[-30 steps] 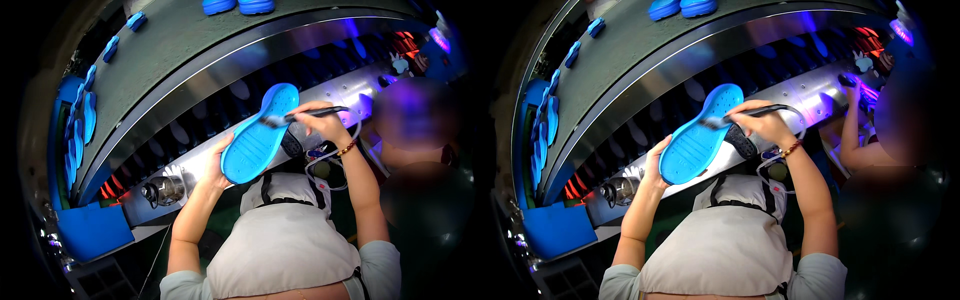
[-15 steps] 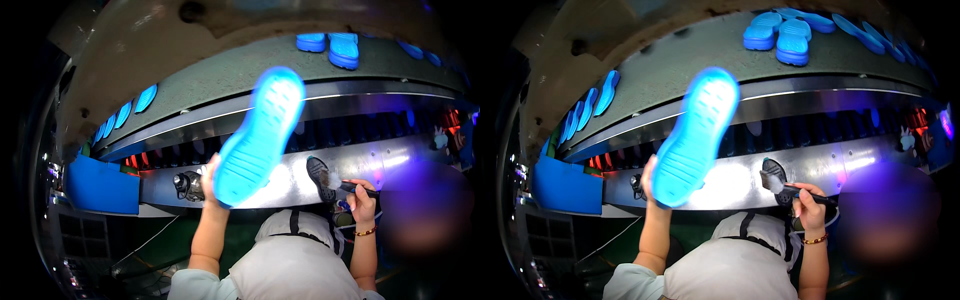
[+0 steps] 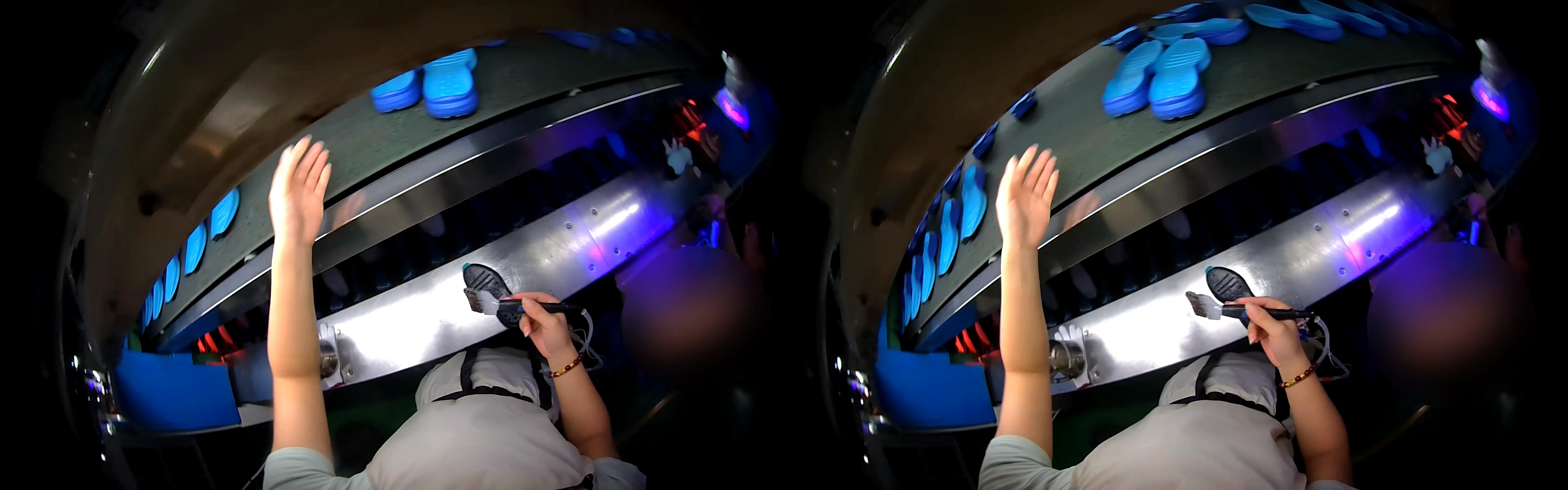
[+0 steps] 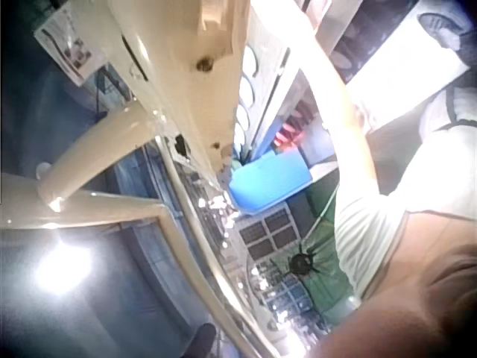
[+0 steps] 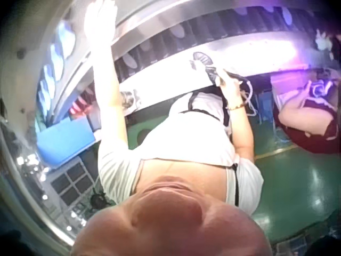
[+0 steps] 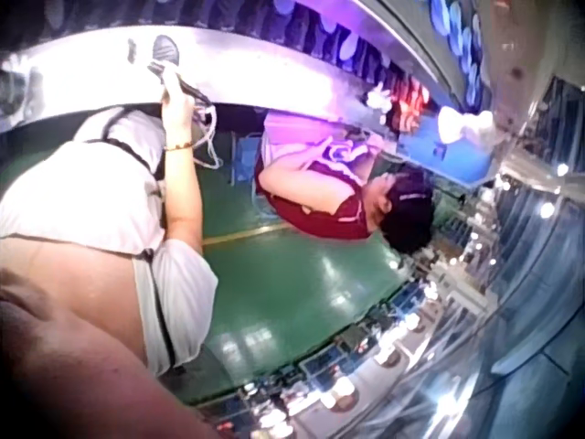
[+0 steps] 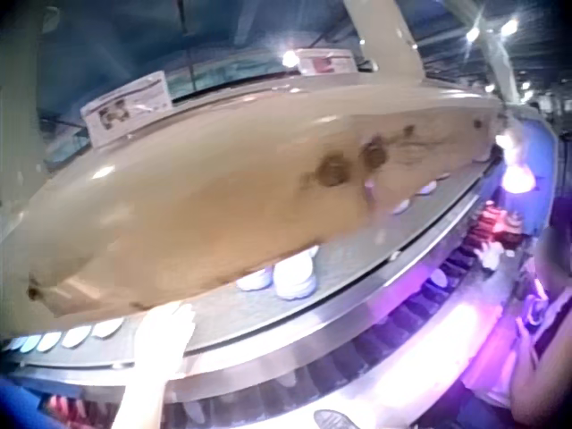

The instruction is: The person applies adhesive to the underside of blue shoe soles using a brush, picking them up from a conveyor belt and placing them back down after application.

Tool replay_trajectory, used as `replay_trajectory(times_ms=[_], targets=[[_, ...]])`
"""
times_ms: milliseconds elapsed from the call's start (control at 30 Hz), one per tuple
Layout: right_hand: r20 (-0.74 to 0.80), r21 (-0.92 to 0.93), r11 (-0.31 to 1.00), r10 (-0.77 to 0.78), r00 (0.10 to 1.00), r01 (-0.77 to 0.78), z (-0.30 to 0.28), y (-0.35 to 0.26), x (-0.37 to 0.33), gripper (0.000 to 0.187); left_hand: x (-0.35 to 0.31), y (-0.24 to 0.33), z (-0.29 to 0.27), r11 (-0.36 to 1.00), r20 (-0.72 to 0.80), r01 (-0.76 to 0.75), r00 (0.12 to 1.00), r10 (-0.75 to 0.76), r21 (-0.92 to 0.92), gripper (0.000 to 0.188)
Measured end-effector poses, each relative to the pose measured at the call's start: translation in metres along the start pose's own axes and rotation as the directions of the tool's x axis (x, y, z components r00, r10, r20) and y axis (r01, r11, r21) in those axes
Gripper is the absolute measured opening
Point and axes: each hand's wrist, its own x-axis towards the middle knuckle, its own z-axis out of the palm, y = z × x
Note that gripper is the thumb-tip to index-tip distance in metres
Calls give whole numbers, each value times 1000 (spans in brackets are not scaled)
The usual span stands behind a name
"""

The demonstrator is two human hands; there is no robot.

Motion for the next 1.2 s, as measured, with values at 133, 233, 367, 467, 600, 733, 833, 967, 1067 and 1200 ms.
replay_trajectory(times_ms=[133, 233, 367, 467, 600, 733, 833, 967, 1067, 1200], targets=[[6, 48, 999, -8, 1000, 8, -1, -2, -5, 16, 49, -20, 74, 236, 454, -485, 874, 174, 842, 67], [6, 68, 998, -6, 1000, 5, 1, 0, -9, 16, 86, -42, 83, -77, 538, -533, 837, 97, 843, 60], [-9, 68, 998, -16, 1000, 16, -6, 1, -12, 15, 85, -40, 98, -17, 382, -382, 924, -24, 924, 52], [-59, 59, 998, -13, 998, 16, -17, 5, -13, 16, 58, -42, 90, -192, 456, -429, 880, 130, 883, 50], [-52, 75, 997, -11, 999, 15, -21, 6, -12, 17, 36, -40, 78, -220, 428, -385, 879, 209, 897, 50], [5, 21, 999, 28, 1000, -28, -8, 5, -6, 19, 65, -45, 66, -219, 357, -301, 886, 295, 928, 52], [57, 45, 999, -13, 998, 10, 0, 2, -3, 22, 77, -37, 54, -50, 265, -263, 908, 324, 964, 50], [56, 47, 998, -40, 998, 38, 1, -7, -2, 23, 45, -19, 18, -282, 285, -189, 891, 354, 941, 33], [1, 62, 996, -61, 998, 61, -4, -10, 1, 24, -11, -11, -6, 4, 304, -342, 839, 452, 940, 26], [-37, 9, 997, -77, 996, 78, -1, -7, 7, 23, -109, -43, -10, 740, -332, -531, 669, 665, 412, 29]])
